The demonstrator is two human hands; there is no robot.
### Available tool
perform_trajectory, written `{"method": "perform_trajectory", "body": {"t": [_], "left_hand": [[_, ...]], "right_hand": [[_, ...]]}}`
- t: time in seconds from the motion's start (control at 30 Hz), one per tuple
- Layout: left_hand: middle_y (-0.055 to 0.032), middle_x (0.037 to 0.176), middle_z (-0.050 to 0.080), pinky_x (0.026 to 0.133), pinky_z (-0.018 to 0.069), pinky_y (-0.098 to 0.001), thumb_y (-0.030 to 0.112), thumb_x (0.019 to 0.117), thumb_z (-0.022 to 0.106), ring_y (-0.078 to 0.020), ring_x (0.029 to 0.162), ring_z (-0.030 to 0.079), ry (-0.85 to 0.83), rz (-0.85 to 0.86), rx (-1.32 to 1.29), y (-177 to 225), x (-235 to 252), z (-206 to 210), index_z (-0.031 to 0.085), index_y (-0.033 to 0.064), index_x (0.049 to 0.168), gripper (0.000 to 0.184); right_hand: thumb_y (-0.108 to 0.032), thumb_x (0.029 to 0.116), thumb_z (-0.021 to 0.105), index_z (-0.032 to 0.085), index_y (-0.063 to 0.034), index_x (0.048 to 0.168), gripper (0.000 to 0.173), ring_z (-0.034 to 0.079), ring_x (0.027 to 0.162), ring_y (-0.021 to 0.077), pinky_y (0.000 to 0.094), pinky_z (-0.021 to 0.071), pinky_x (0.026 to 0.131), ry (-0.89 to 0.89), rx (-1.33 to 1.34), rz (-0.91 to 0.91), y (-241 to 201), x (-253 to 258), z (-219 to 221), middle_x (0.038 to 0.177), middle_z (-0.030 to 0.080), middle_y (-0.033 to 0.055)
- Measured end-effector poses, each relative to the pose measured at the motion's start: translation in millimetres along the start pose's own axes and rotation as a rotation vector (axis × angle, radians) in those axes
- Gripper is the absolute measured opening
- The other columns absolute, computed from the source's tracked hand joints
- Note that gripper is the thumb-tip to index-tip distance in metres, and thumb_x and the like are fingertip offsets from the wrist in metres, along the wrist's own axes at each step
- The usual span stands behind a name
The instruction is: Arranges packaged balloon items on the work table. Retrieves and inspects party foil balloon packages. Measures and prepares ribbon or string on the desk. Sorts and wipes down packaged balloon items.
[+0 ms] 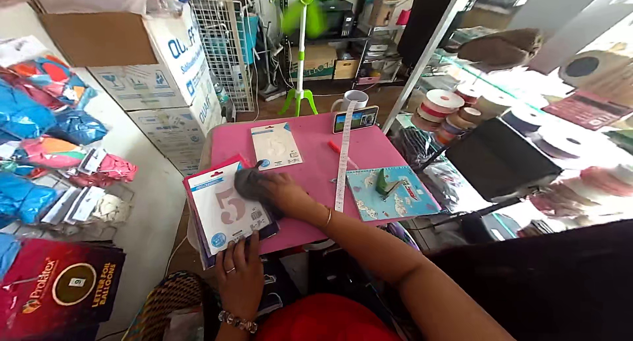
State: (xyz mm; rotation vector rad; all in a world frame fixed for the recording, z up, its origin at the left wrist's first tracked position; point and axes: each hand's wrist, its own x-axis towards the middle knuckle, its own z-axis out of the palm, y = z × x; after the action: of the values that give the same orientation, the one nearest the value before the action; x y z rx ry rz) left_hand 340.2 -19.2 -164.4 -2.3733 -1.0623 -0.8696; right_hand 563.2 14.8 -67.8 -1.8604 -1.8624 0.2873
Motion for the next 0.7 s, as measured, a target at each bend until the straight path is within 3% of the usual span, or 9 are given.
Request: {"method": "perform_trajectory", "body": {"t": [0.07,0.17,0.23,0.3,0.4,0.5,0.6,0.7], "left_hand": [[-0.0203,0.122,0.067,0.105,0.0409,-0.0591,0.01,0.0858,0.065,-0.0425,0.115,0.063,0.003,0.012,0.013,-1.2,0.8,-0.1,0.062,0.0162,0.139,0.053],[-0.0197,0.122,0.067,0.105,0.0399,-0.0574,0.01,0.0881,0.062,-0.0421,0.115,0.062,-0.006,0.005,0.023,-0.6,0.0,-0.8,0.062,0.0173,0.138,0.051],[-0.0201,0.122,0.066,0.105,0.0395,-0.0576,0.011,0.0889,0.061,-0.0429,0.116,0.062,-0.006,0.005,0.024,-0.2,1.0,-0.8,0.062,0.017,0.139,0.05],[-0.0195,0.122,0.066,0.106,0.0392,-0.0571,0.012,0.0893,0.061,-0.0421,0.116,0.061,0.007,0.005,0.021,-0.6,0.4,-0.7,0.062,0.0171,0.138,0.049],[-0.0182,0.124,0.065,0.107,0.0374,-0.0555,0.016,0.0916,0.057,-0.0405,0.118,0.06,0.012,0.0,0.02,-3.8,-2.1,2.0,0.06,0.0186,0.141,0.049],[-0.017,0.124,0.064,0.108,0.0355,-0.0544,0.018,0.0925,0.054,-0.0391,0.118,0.059,0.039,0.0,0.02,-3.9,-2.9,5.1,0.059,0.0207,0.141,0.049],[-0.0183,0.122,0.066,0.106,0.0373,-0.0574,0.017,0.0899,0.056,-0.0418,0.117,0.06,0.043,-0.01,0.006,-2.1,-1.1,3.7,0.062,0.0198,0.139,0.049],[-0.0198,0.122,0.067,0.103,0.0411,-0.0596,0.013,0.0861,0.062,-0.0434,0.115,0.062,0.034,-0.011,-0.009,-2.0,-1.0,1.4,0.063,0.0181,0.138,0.052]], "right_hand": [[-0.023,0.1034,0.059,0.063,-0.0121,0.14,0.039,0.049,0.137,0.041,0.0593,0.0427,0.109,0.087,0.006,0.088,18.9,15.8,-20.1,0.153,0.051,0.0149],[-0.043,0.0975,0.067,0.06,-0.0217,0.144,0.051,0.031,0.148,0.0471,0.0726,0.0303,0.11,0.157,0.034,0.163,48.7,16.2,-51.2,0.163,0.036,0.0154],[-0.046,0.1001,0.063,0.061,-0.0173,0.142,0.051,0.041,0.142,0.0452,0.0708,0.0354,0.108,0.275,0.063,0.252,62.2,-1.5,-77.8,0.157,0.045,0.0169],[-0.035,0.1053,0.056,0.062,-0.0081,0.136,0.041,0.056,0.126,0.0446,0.0661,0.0451,0.101,0.389,0.06,0.388,76.7,-27.6,-100.9,0.141,0.057,0.0224],[-0.028,0.1064,0.053,0.061,-0.0028,0.133,0.038,0.064,0.113,0.0445,0.0655,0.0489,0.095,0.425,0.063,0.658,105.4,-59.3,-109.6,0.121,0.067,0.0237],[-0.026,0.1035,0.057,0.058,-0.0024,0.138,0.042,0.062,0.116,0.0454,0.0645,0.0471,0.099,0.302,0.083,0.78,112.8,-80.1,-100.5,0.117,0.069,0.0234],[-0.03,0.1,0.063,0.058,-0.004,0.14,0.048,0.055,0.127,0.0433,0.0606,0.0399,0.109,0.284,0.058,0.723,117.0,-85.0,-82.3,0.125,0.068,0.0181],[-0.031,0.0967,0.068,0.057,-0.0082,0.142,0.052,0.052,0.13,0.041,0.0642,0.0339,0.11,0.326,0.062,0.696,113.1,-82.3,-72.0,0.127,0.069,0.0127]]}}
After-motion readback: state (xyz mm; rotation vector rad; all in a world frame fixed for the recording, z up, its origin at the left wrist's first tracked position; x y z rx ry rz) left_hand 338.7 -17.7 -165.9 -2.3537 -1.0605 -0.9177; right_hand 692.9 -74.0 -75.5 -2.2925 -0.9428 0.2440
